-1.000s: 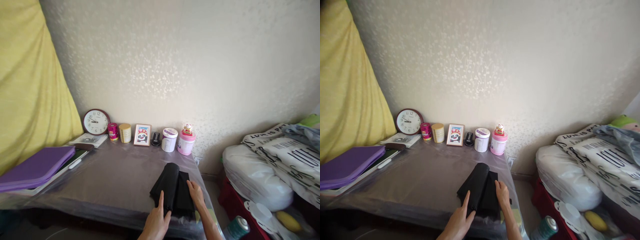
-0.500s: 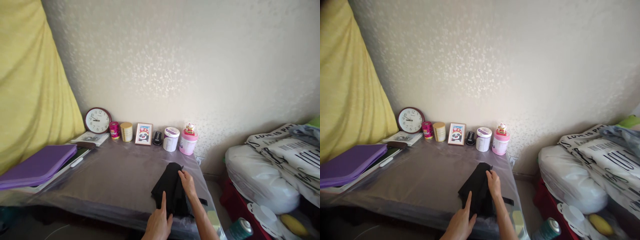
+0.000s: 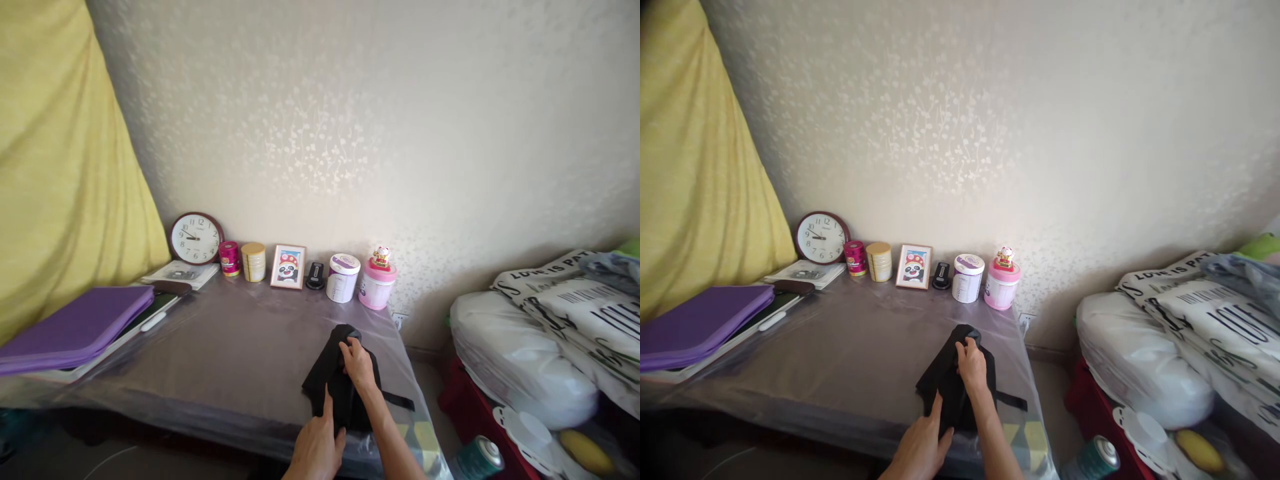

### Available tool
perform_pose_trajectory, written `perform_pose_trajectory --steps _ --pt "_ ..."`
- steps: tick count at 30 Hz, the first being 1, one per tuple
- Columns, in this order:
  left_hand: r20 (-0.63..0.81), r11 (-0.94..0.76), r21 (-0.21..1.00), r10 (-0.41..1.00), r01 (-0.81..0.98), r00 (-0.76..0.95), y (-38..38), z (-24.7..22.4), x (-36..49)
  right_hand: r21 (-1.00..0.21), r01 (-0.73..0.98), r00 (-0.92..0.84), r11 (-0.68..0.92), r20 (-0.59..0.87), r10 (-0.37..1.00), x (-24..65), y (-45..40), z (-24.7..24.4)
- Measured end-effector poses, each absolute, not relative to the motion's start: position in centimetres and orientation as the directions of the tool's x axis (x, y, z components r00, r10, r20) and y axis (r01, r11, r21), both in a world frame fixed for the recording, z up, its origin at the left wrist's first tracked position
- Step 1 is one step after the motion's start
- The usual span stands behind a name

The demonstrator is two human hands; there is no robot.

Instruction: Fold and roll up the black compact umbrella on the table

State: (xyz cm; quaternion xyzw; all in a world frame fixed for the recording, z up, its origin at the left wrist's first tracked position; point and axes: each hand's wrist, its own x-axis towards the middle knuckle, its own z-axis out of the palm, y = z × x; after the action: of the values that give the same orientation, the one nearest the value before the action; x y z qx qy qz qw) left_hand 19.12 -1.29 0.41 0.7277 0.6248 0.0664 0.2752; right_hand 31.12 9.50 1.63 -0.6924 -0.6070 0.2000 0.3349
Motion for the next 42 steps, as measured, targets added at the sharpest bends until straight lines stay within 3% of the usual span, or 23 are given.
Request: perform_pose_trajectory --steps 6,12,16,21,25,28,31,36,42 --pt "-0.242 -0.072 0.481 0.947 0.874 0.211 -1.5 0.2 19.1 -0.6 0.797 0.087 0.071 0.231 0.969 30.7 8.6 2.0" --pt "-0.214 0.001 0.45 0.971 0.893 0.107 -2.1 1.0 19.4 -0.618 0.777 0.044 0.119 0.241 0.97 31.1 8.3 1.8" --pt "-0.17 -0.083 0.454 0.969 0.887 0.178 -2.2 1.1 19.4 -0.607 0.786 0.041 0.118 0.241 0.97 31.0 8.6 1.8" --pt "-0.23 -0.136 0.418 0.941 0.898 0.249 -1.7 0.5 19.3 -0.593 0.791 0.019 0.154 0.275 0.961 30.7 8.1 1.9" --pt "-0.256 -0.108 0.44 0.937 0.892 0.239 -1.5 0.3 19.3 -0.605 0.723 -0.087 0.334 0.401 0.912 30.9 5.7 1.6" --pt "-0.249 -0.102 0.465 0.938 0.88 0.24 -1.4 0.3 19.3 -0.508 0.705 -0.204 0.496 0.524 0.827 31.6 3.9 1.0" --pt "-0.271 -0.087 0.469 0.933 0.879 0.237 -1.3 0.6 19.2 -0.413 0.727 -0.269 0.549 0.565 0.78 32.5 3.9 0.3" --pt "-0.305 -0.073 0.467 0.922 0.882 0.237 -1.2 0.9 19.2 -0.358 0.777 -0.279 0.518 0.542 0.793 33.4 7.2 -0.4" --pt "-0.35 -0.019 0.448 0.916 0.894 0.195 -0.9 0.9 19.3 -0.387 0.824 -0.256 0.413 0.396 0.882 34.0 11.7 -0.4"
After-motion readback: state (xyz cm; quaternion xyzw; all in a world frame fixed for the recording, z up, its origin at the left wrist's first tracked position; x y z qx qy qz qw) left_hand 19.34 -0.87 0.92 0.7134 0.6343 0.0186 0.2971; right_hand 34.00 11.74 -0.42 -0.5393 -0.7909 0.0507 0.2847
